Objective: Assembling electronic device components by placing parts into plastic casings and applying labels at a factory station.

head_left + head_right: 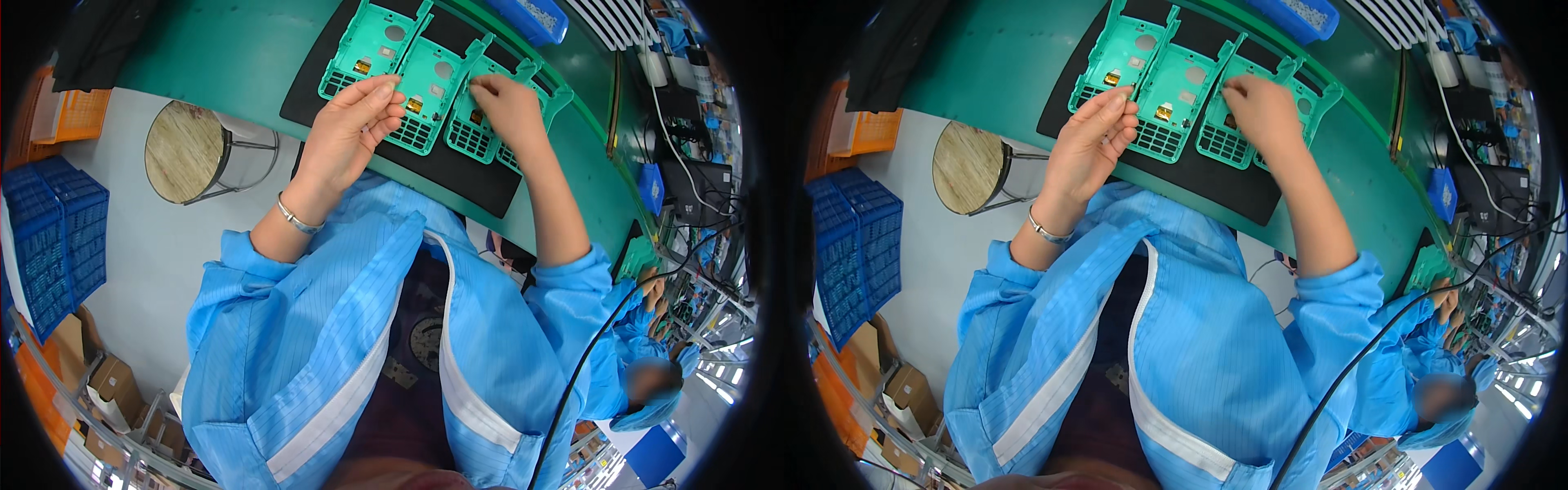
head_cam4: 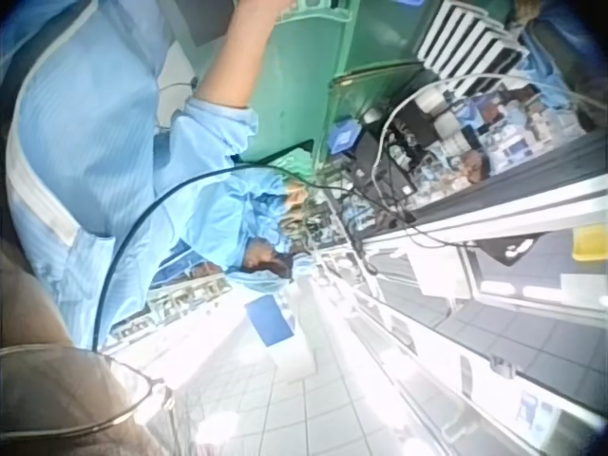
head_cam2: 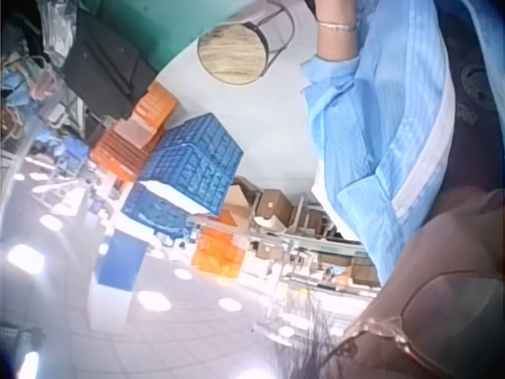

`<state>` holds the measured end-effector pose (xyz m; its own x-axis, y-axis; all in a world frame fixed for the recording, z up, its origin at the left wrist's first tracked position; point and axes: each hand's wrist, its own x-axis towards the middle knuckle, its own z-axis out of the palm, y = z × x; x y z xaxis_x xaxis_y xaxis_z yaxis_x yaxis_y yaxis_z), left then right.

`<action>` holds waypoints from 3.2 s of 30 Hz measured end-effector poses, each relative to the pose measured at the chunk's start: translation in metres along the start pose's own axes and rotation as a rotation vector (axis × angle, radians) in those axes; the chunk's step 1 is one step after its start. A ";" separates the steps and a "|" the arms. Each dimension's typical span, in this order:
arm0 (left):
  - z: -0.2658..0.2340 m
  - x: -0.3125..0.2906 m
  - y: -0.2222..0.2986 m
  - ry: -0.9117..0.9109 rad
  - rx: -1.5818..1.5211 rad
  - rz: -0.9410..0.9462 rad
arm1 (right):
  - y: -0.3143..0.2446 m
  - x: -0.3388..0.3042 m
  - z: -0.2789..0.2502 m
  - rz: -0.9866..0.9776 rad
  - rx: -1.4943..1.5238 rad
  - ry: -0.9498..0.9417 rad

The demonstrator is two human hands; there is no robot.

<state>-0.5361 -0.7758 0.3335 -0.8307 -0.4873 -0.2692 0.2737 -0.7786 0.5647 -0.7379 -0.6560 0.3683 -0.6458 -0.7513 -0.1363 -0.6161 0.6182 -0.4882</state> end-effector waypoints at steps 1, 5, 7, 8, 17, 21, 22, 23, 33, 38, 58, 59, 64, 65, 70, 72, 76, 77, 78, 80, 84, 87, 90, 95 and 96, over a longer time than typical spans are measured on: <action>0.002 0.002 0.001 -0.005 -0.001 0.003 | 0.004 -0.009 0.004 -0.048 0.012 0.046; 0.004 0.003 0.000 0.016 -0.028 0.010 | 0.013 -0.028 0.022 -0.312 -0.220 0.259; 0.001 0.006 -0.001 -0.048 -0.089 0.000 | 0.010 -0.030 0.023 -0.302 -0.282 0.249; -0.001 0.007 -0.002 -0.050 -0.082 0.007 | 0.008 -0.029 0.021 -0.295 -0.349 0.236; -0.002 0.000 0.001 -0.061 -0.142 -0.032 | -0.036 -0.042 0.006 -0.113 0.495 0.016; 0.000 -0.002 -0.001 -0.027 -0.163 -0.053 | -0.066 -0.042 0.008 -0.106 0.604 -0.073; 0.002 -0.003 -0.001 -0.017 -0.159 -0.049 | -0.070 -0.041 0.008 -0.108 0.603 -0.076; 0.003 -0.003 -0.002 -0.008 -0.155 -0.044 | -0.074 -0.040 0.008 -0.079 0.636 -0.097; -0.006 0.000 -0.007 -0.040 -0.206 -0.018 | -0.072 -0.015 0.018 0.051 0.543 -0.116; -0.003 -0.004 0.010 0.041 -0.123 0.123 | -0.063 0.013 0.023 0.121 0.233 -0.119; -0.022 -0.003 0.020 0.070 -0.108 0.202 | -0.066 0.022 0.048 -0.120 -0.195 0.031; -0.023 -0.003 0.020 0.077 -0.105 0.206 | -0.063 0.022 0.046 -0.045 -0.071 0.027; -0.036 0.003 0.027 0.102 -0.103 0.256 | -0.067 0.015 0.042 0.028 0.008 0.016; -0.040 0.006 0.031 0.122 -0.086 0.296 | -0.066 0.016 0.041 0.029 0.008 0.014; -0.054 0.026 0.048 0.162 0.009 0.404 | -0.063 0.021 0.034 0.034 -0.035 -0.089; -0.056 0.035 0.050 0.159 0.030 0.397 | -0.059 0.027 0.032 0.086 0.067 -0.124; -0.054 0.036 0.045 0.142 0.038 0.343 | -0.058 0.037 0.030 0.112 0.105 -0.184; -0.054 0.035 0.043 0.141 0.040 0.340 | -0.059 0.040 0.030 0.115 0.106 -0.183; -0.055 0.034 0.042 0.147 0.039 0.345 | -0.061 0.042 0.030 0.119 0.112 -0.222; -0.053 0.032 0.041 0.153 0.037 0.351 | -0.061 0.047 0.029 0.123 0.117 -0.260; -0.046 0.024 0.045 0.092 0.007 0.351 | -0.063 0.055 0.024 0.138 0.104 -0.403; -0.036 0.020 0.047 0.057 -0.009 0.337 | -0.069 0.050 0.029 0.062 -0.096 -0.314; -0.035 0.018 0.045 0.053 -0.014 0.311 | -0.066 0.037 0.034 -0.077 -0.226 -0.158; -0.038 0.019 0.041 0.047 -0.090 0.275 | -0.052 -0.006 0.043 -0.371 -0.116 0.056; -0.039 0.020 0.040 0.022 -0.133 0.248 | -0.050 -0.011 0.045 -0.371 -0.116 0.057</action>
<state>-0.5229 -0.8320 0.3207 -0.7199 -0.6770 -0.1530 0.5302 -0.6786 0.5083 -0.6794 -0.6895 0.3555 -0.3913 -0.9167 0.0809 -0.8575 0.3313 -0.3937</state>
